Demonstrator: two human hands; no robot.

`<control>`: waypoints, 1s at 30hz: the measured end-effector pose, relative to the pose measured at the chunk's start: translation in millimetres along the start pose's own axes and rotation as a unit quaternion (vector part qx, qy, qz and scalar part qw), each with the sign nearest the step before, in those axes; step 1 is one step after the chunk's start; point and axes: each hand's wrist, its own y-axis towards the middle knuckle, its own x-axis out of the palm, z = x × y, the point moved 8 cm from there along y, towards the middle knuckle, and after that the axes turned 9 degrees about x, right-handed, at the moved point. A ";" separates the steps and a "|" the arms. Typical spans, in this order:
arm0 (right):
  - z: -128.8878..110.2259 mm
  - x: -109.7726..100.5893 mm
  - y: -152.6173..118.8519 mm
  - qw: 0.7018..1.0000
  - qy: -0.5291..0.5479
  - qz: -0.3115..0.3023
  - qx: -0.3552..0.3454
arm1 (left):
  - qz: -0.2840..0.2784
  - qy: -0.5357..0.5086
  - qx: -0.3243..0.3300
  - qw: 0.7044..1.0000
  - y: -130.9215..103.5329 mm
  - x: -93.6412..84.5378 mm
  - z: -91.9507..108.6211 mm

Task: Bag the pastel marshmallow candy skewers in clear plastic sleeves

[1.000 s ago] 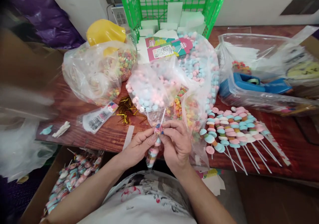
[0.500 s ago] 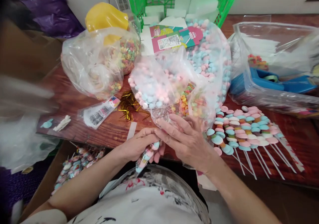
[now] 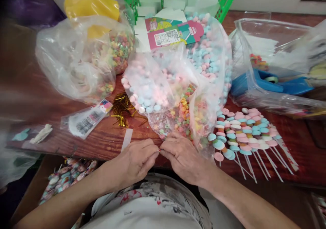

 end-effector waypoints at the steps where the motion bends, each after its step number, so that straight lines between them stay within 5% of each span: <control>1: -3.7 -4.7 -2.0 1.000 -0.021 0.023 0.003 | 0.013 -0.042 -0.008 0.999 0.7 -2.6 -2.5; 5: -32.9 -23.1 -19.9 0.977 -0.163 0.117 -0.071 | 0.002 -0.333 -0.086 0.939 2.0 3.2 -17.0; 10: -49.1 -29.0 -43.9 0.961 -0.158 0.165 -0.154 | -0.225 -0.530 -0.184 0.797 -12.7 43.8 -7.0; 12: -43.9 -23.0 -46.5 0.970 -0.142 0.147 -0.129 | -0.241 -0.503 -0.176 0.811 -14.5 46.4 -2.1; 16: -21.5 -7.7 -40.0 0.990 -0.091 0.108 -0.019 | -0.100 -0.219 -0.048 0.969 -2.5 21.8 4.6; 20: -25.6 -1.8 -22.9 0.990 -0.084 0.113 -0.014 | 0.040 -0.095 -0.011 0.995 -13.1 5.1 6.3; 25: -36.6 -2.6 4.0 0.993 0.027 0.112 -0.011 | 0.185 -0.200 -0.101 0.957 -52.8 -6.1 -23.5; 28: -23.3 -6.9 23.8 0.983 0.081 0.164 0.019 | 0.252 -0.386 -0.242 0.854 -85.5 -1.5 -58.7; 30: -14.4 -1.0 42.4 0.984 -0.027 0.173 0.040 | 0.310 -0.479 -0.287 0.769 -103.7 -2.4 -73.7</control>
